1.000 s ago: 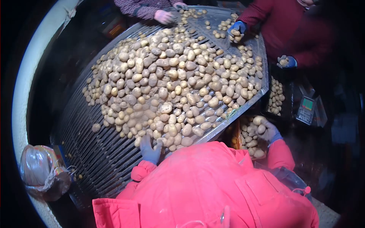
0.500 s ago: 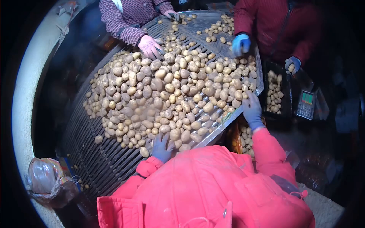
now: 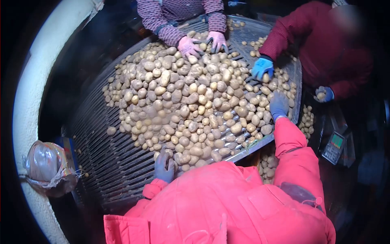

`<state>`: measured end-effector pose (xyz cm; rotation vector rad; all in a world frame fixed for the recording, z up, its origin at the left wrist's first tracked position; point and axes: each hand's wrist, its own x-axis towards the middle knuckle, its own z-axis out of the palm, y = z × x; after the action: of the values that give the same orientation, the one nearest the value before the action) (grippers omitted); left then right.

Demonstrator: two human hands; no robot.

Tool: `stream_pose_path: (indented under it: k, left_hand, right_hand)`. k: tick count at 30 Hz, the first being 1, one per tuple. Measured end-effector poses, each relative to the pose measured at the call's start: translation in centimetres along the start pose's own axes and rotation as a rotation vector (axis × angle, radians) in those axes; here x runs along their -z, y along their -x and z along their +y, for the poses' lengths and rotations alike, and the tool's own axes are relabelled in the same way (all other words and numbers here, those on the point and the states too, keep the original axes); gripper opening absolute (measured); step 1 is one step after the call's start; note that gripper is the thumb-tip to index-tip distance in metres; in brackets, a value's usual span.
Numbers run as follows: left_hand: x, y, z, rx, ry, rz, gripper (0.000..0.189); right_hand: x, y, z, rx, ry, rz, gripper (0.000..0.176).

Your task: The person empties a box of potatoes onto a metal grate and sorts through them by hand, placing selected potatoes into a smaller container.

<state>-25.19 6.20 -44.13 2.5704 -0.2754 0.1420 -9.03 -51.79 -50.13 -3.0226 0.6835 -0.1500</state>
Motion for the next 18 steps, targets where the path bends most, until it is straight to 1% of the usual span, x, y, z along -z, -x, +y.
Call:
stream_pose_path:
  k: [2, 3, 4, 5, 6, 7, 8, 9, 10, 12, 13, 14, 16, 17, 18]
  left_hand:
    - [0.5, 0.9, -0.9, 0.016, -0.005, -0.001, 0.039]
    - [1.4, 1.1, -0.3, 0.056, -0.027, -0.009, 0.038]
    - [1.5, 1.8, -0.6, 0.067, -0.031, -0.001, 0.038]
    - [1.7, 2.8, -1.2, 0.106, -0.096, 0.028, 0.038]
    - [1.7, 3.8, -2.0, 0.144, -0.162, 0.058, 0.038]
    - [1.3, 4.9, -3.4, 0.167, -0.224, 0.073, 0.039]
    - [1.4, 5.6, -3.6, 0.173, -0.229, 0.077, 0.039]
    - [1.5, 6.0, -3.7, 0.247, -0.198, 0.064, 0.04]
    - [1.6, 6.0, -3.9, 0.318, -0.166, 0.052, 0.041]
    - [1.3, 6.1, -4.2, 0.33, -0.216, 0.057, 0.041]
    - [1.1, 6.3, -4.3, 0.339, -0.261, 0.054, 0.04]
    - [0.9, 6.5, -4.4, 0.353, -0.265, 0.056, 0.04]
    - [0.9, 6.5, -4.4, 0.361, -0.267, 0.058, 0.038]
    - [0.9, 6.5, -4.3, 0.364, -0.269, 0.061, 0.037]
    - [1.1, 6.5, -4.2, 0.374, -0.273, 0.064, 0.037]
  right_hand:
    - [2.3, 0.2, -3.1, 0.144, 0.092, 0.717, 0.03]
    - [3.0, -0.2, -5.4, 0.176, 0.003, 0.587, 0.031]
    - [5.3, 0.6, -8.6, 0.306, -0.027, 0.604, 0.03]
    - [5.8, 1.0, -11.4, 0.382, -0.146, 0.424, 0.029]
    - [6.9, 2.2, -14.1, 0.507, -0.233, 0.383, 0.03]
    - [8.1, 3.0, -16.5, 0.613, -0.372, 0.353, 0.034]
    - [7.3, 3.5, -18.8, 0.644, -0.404, 0.289, 0.043]
    - [5.7, 3.8, -20.4, 0.708, -0.385, 0.36, 0.054]
    - [4.9, 3.4, -21.4, 0.713, -0.392, 0.364, 0.054]
    - [3.7, 2.4, -22.8, 0.661, -0.369, 0.244, 0.06]
    - [4.1, 1.4, -22.3, 0.674, -0.304, 0.201, 0.06]
    - [3.7, 0.2, -22.2, 0.686, -0.308, 0.194, 0.06]
    - [3.0, -1.9, -21.7, 0.764, -0.394, 0.098, 0.061]
    - [3.2, -2.6, -21.2, 0.795, -0.328, 0.087, 0.061]
    - [2.9, -3.2, -20.7, 0.805, -0.332, 0.084, 0.061]
